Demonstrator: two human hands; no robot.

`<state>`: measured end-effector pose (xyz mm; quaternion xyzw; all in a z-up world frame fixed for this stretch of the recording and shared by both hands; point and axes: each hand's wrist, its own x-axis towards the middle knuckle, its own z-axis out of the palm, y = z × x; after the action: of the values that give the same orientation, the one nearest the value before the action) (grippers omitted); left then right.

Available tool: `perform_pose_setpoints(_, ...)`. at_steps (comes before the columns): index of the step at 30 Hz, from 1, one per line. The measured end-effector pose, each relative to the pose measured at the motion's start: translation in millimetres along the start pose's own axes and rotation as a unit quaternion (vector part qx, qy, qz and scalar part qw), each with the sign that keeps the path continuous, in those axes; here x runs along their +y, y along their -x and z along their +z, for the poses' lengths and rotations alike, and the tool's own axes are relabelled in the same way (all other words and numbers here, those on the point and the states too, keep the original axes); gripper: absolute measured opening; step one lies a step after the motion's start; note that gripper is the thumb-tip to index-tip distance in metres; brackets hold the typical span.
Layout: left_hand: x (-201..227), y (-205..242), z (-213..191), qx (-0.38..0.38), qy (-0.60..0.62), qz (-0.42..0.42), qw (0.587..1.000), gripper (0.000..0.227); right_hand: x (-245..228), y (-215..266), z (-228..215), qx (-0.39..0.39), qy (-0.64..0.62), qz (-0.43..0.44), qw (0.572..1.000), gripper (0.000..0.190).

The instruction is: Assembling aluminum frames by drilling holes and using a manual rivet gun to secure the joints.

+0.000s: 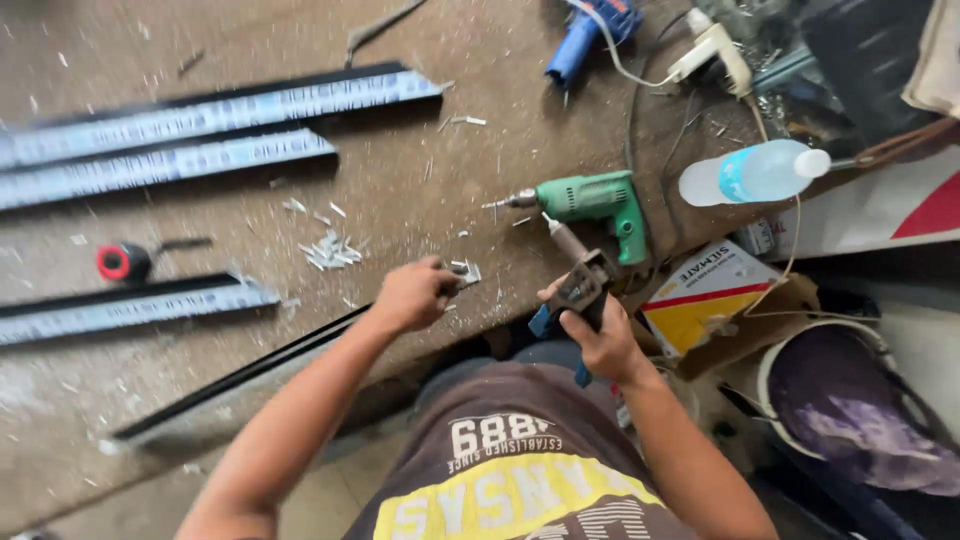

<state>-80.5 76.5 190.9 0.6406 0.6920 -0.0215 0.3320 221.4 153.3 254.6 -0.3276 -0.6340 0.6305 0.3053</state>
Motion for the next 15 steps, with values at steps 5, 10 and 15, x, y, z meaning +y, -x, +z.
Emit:
perform_pose_setpoints(5,70,51,-208,0.097,0.209,0.069,0.971,0.021,-31,0,6,0.033,-0.072,-0.126,0.989,0.038)
perform_pose_setpoints(10,76,89,-245,0.045,0.410,0.150,0.899,0.020,-92,-4,18,-0.090,-0.113,-0.161,0.976,0.048)
perform_pose_setpoints(15,104,102,-242,-0.010,0.521,0.166,0.838,0.028,-117,-16,20,-0.108,-0.146,-0.187,0.965,0.043)
